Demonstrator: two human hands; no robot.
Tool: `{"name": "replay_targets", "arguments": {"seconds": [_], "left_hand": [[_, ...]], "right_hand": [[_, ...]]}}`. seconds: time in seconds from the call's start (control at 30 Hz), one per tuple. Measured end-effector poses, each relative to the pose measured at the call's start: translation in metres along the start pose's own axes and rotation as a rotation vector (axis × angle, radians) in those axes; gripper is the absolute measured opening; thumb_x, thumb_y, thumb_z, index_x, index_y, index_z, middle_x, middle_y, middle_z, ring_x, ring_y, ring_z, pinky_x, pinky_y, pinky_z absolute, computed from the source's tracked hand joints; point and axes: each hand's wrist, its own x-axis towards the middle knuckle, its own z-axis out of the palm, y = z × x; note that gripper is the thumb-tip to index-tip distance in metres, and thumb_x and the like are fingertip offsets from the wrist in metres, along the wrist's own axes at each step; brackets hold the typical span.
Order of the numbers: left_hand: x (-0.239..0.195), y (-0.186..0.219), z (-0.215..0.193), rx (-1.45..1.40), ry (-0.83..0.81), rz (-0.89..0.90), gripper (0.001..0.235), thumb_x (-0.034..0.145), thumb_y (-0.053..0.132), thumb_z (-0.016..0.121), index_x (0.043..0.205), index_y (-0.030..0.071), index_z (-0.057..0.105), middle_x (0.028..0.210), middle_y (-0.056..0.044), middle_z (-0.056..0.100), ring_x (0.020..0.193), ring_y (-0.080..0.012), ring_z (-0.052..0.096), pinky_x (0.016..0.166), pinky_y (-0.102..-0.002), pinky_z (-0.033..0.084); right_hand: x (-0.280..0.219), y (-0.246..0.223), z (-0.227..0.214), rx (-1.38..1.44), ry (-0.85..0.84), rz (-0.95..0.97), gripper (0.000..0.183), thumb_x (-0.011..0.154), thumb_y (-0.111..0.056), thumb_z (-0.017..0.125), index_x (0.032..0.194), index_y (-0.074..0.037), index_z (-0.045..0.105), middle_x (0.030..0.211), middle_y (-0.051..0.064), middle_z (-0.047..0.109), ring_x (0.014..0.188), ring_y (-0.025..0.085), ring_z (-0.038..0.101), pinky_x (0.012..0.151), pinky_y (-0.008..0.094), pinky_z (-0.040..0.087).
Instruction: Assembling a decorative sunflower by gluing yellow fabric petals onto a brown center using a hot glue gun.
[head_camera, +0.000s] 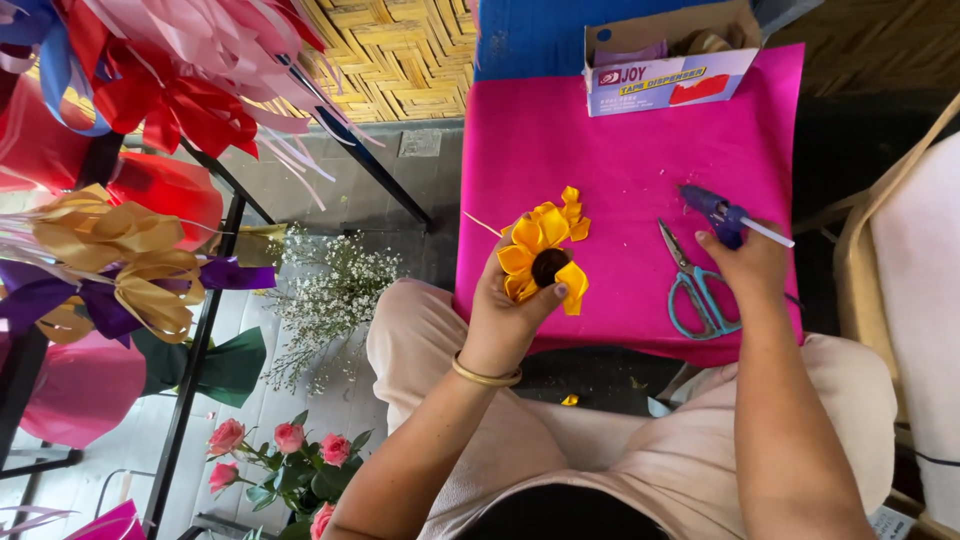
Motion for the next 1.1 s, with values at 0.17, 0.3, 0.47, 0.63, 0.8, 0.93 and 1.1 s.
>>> {"name": "replay_targets", "arguments": {"seconds": [0.17,0.3,0.47,0.63,0.8,0.93,1.1], "left_hand": [[0.001,-0.003,-0.003,-0.017,0.024,0.069,0.064,0.088,0.002,0.077,0.145,0.006,0.048,0.127,-0.011,0.067,0.12,-0.0238,0.066,0.107,-0.038,0.056],[0.007,0.0,-0.006,-0.016,0.039,0.112,0.06,0.09,0.0,0.075,0.143,0.005,0.048,0.126,-0.014,0.066,0.121,-0.0265,0.066,0.108,-0.04,0.056],[0.012,0.0,0.002,0.09,0.133,0.206,0.069,0.09,0.002,0.074,0.15,0.002,0.04,0.132,-0.016,0.065,0.125,-0.027,0.065,0.111,-0.04,0.055],[0.011,-0.003,0.003,0.024,0.16,0.222,0.069,0.09,-0.002,0.073,0.151,0.002,0.04,0.135,-0.016,0.063,0.128,-0.0284,0.063,0.111,-0.041,0.054],[0.009,-0.001,0.004,0.039,0.157,0.241,0.066,0.091,0.001,0.073,0.15,0.002,0.042,0.136,-0.017,0.063,0.128,-0.0289,0.063,0.112,-0.041,0.054],[0.009,0.003,0.007,0.065,0.174,0.221,0.068,0.09,-0.001,0.073,0.15,0.003,0.042,0.136,-0.016,0.062,0.129,-0.0294,0.063,0.111,-0.041,0.055],[0.009,0.003,0.009,0.074,0.175,0.231,0.067,0.091,-0.001,0.073,0.15,0.003,0.042,0.136,-0.016,0.062,0.129,-0.0297,0.063,0.111,-0.041,0.055]], "right_hand": [[0.017,0.018,0.029,0.288,-0.024,-0.013,0.049,0.101,-0.052,0.073,0.108,-0.004,0.074,0.093,0.018,0.073,0.093,0.038,0.069,0.076,0.049,0.049],[-0.051,-0.059,-0.081,0.827,-0.096,-0.115,0.018,0.105,-0.014,0.07,0.12,-0.004,0.07,0.113,0.008,0.072,0.105,0.013,0.068,0.099,0.029,0.053],[-0.111,-0.095,-0.134,0.708,-0.19,-0.513,0.039,0.085,-0.026,0.079,0.116,-0.007,0.066,0.091,0.007,0.069,0.073,0.017,0.064,0.069,0.029,0.053],[-0.126,-0.146,-0.168,0.581,-0.156,-0.728,0.026,0.087,-0.031,0.074,0.085,-0.007,0.063,0.079,0.007,0.064,0.068,0.021,0.06,0.066,0.032,0.047],[-0.128,-0.149,-0.165,0.519,-0.127,-0.756,0.03,0.089,-0.032,0.073,0.08,-0.007,0.06,0.073,0.006,0.06,0.064,0.022,0.056,0.063,0.034,0.043],[-0.13,-0.151,-0.166,0.479,-0.102,-0.735,0.032,0.09,-0.034,0.072,0.078,-0.008,0.058,0.07,0.004,0.057,0.062,0.021,0.053,0.061,0.034,0.042],[-0.129,-0.151,-0.164,0.479,-0.092,-0.743,0.034,0.09,-0.034,0.072,0.076,-0.007,0.056,0.069,0.004,0.056,0.06,0.02,0.051,0.058,0.033,0.041]]}}
